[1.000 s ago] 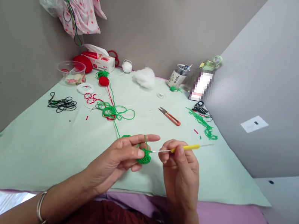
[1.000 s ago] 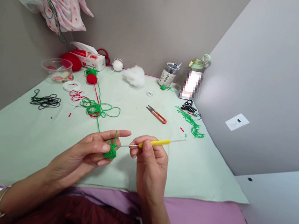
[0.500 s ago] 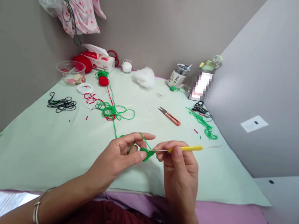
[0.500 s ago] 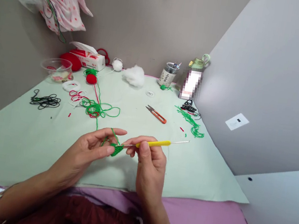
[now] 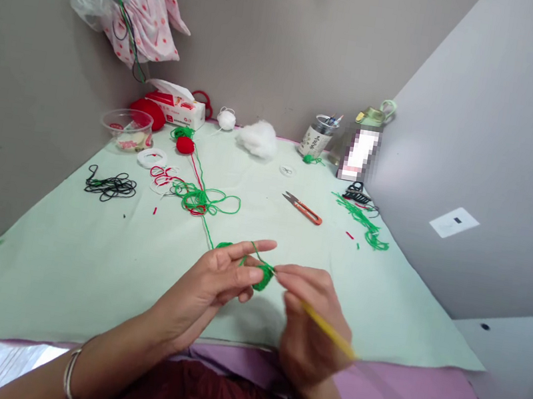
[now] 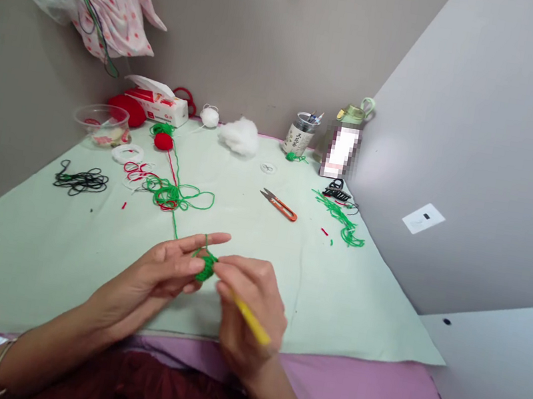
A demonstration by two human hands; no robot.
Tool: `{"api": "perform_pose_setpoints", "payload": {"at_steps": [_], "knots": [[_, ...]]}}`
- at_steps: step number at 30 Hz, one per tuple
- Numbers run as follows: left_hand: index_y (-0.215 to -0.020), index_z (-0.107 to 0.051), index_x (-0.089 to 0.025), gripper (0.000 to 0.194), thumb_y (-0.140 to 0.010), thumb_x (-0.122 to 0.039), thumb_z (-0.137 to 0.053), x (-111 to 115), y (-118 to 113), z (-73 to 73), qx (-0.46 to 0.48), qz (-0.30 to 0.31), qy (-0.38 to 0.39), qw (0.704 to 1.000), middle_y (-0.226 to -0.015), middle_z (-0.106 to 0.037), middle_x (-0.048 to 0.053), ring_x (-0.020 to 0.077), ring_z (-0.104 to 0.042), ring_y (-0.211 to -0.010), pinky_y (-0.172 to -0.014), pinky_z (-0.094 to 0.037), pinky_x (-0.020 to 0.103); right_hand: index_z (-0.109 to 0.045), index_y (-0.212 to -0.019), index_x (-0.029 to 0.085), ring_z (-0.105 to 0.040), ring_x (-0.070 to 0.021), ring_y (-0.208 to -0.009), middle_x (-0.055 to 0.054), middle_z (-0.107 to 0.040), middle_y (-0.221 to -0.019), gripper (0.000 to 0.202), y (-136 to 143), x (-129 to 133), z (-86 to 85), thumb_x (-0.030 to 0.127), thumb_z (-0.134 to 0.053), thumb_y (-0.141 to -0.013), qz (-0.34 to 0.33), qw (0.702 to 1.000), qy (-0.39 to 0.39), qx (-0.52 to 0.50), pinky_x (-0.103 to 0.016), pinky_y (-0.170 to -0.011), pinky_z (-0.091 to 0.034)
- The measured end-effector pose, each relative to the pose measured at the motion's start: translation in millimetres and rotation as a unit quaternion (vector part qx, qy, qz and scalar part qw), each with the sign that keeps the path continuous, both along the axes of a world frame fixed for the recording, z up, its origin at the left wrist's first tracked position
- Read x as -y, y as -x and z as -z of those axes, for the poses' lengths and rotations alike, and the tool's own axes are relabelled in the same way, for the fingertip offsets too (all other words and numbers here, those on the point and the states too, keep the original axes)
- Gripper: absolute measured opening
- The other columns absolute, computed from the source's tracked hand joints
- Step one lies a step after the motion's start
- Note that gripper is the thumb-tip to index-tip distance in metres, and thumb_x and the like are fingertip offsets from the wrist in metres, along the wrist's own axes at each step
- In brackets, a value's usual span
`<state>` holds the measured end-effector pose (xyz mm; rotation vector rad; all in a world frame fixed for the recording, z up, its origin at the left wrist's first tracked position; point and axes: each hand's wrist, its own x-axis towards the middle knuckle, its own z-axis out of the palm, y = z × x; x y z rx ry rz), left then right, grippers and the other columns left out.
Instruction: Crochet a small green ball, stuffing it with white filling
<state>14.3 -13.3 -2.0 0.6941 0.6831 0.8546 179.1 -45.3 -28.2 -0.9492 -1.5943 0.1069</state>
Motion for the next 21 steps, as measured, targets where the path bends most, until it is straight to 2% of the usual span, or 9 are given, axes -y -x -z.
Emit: {"api": "perform_pose_setpoints", "payload": {"at_steps": [3, 5, 7, 9, 11, 14, 16, 18, 21], "knots": [[-0.123, -0.079, -0.026, 0.041, -0.082, -0.03, -0.084, -1.9, 2.2, -0.9, -0.011, -0.013, -0.025, 1.0, -0.089, -0.059, 0.001, 0.0103, -0.044, -0.074, -0.069, -0.037, 0.023, -0.077, -0.105, 0.027, -0.064, -0.0183, -0.077, -0.003, -0.073, -0.087, 0.027, 0.1, -4.9, -8.4, 0.014, -0.054, -0.103, -0.07, 0.98, 0.066, -0.173, -0.033, -0.066, -0.052], [-0.12, -0.081, -0.028, 0.039, -0.081, -0.031, -0.085, -1.2, 1.5, -0.6, -0.039, -0.025, -0.07, 0.996, -0.094, -0.062, 0.001, 0.0124, -0.047, -0.08, -0.071, -0.038, 0.024, -0.078, -0.1, 0.027, -0.066, -0.0185, -0.081, -0.004, -0.075, -0.09, 0.023, 1.2, -7.8, -12.0, 0.018, -0.057, -0.103, -0.102, 0.97, 0.104, -0.196, -0.032, -0.067, -0.053], [-0.119, -0.081, -0.031, 0.038, -0.081, -0.033, -0.086, 0.3, -0.9, 0.4, -0.071, -0.043, -0.102, 0.991, -0.097, -0.065, 0.002, 0.0142, -0.05, -0.087, -0.076, -0.039, 0.025, -0.078, -0.102, 0.027, -0.068, -0.0191, -0.085, -0.004, -0.076, -0.094, 0.022, 3.2, -8.1, -11.7, 0.017, -0.059, -0.102, -0.101, 0.972, 0.125, -0.169, -0.033, -0.07, -0.056], [-0.119, -0.081, -0.032, 0.039, -0.081, -0.036, -0.087, 1.6, -3.9, 2.0, -0.085, -0.065, -0.104, 0.989, -0.097, -0.065, 0.001, 0.0147, -0.053, -0.09, -0.08, -0.04, 0.025, -0.078, -0.108, 0.029, -0.071, -0.0195, -0.087, -0.004, -0.077, -0.096, 0.025, 5.2, -5.5, -7.8, 0.013, -0.06, -0.1, -0.065, 0.986, 0.107, -0.112, -0.034, -0.072, -0.058], [-0.123, -0.079, -0.031, 0.046, -0.079, -0.037, -0.089, 2.0, -6.2, 3.7, -0.064, -0.072, -0.073, 0.993, -0.096, -0.065, 0.001, 0.0145, -0.055, -0.09, -0.082, -0.041, 0.026, -0.077, -0.116, 0.031, -0.072, -0.0208, -0.089, -0.005, -0.077, -0.101, 0.032, 6.3, -1.7, -2.5, 0.009, -0.064, -0.097, -0.012, 0.998, 0.052, -0.023, -0.035, -0.073, -0.06], [-0.122, -0.079, -0.024, 0.046, -0.079, -0.034, -0.088, -0.3, -6.4, 4.9, 0.007, -0.022, 0.005, 1.0, -0.09, -0.066, 0.001, 0.0126, -0.056, -0.083, -0.083, -0.043, 0.026, -0.076, -0.124, 0.032, -0.072, -0.0227, -0.094, -0.007, -0.077, -0.11, 0.042, 4.9, 1.0, 1.2, 0.005, -0.067, -0.093, 0.024, 0.998, -0.008, 0.061, -0.037, -0.075, -0.061], [-0.117, -0.081, -0.022, 0.038, -0.081, -0.032, -0.086, -2.7, -4.6, 4.3, 0.032, 0.004, 0.037, 0.999, -0.081, -0.062, -0.001, 0.0087, -0.05, -0.071, -0.081, -0.043, 0.025, -0.077, -0.119, 0.031, -0.071, -0.0217, -0.089, -0.006, -0.077, -0.102, 0.037, 2.6, -0.6, -1.6, 0.006, -0.063, -0.095, 0.011, 1.0, 0.011, -0.003, -0.037, -0.073, -0.059], [-0.114, -0.083, -0.024, 0.033, -0.082, -0.03, -0.085, -4.2, -2.7, 2.6, 0.026, -0.008, 0.033, 0.999, -0.077, -0.058, -0.003, 0.0069, -0.044, -0.065, -0.079, -0.042, 0.024, -0.078, -0.108, 0.029, -0.067, -0.0189, -0.079, -0.004, -0.075, -0.09, 0.028, 0.9, -3.6, -6.8, 0.01, -0.06, -0.099, -0.018, 0.992, 0.055, -0.116, -0.034, -0.067, -0.056], [-0.115, -0.082, -0.027, 0.035, -0.08, -0.03, -0.086, -3.1, -2.2, 0.8, -0.02, -0.039, -0.03, 0.999, -0.087, -0.063, -0.001, 0.011, -0.051, -0.076, -0.078, -0.041, 0.025, -0.079, -0.098, 0.027, -0.065, -0.0179, -0.077, -0.004, -0.074, -0.088, 0.02, 1.1, -6.9, -12.6, 0.019, -0.061, -0.101, -0.08, 0.971, 0.116, -0.195, -0.032, -0.065, -0.053]]}}
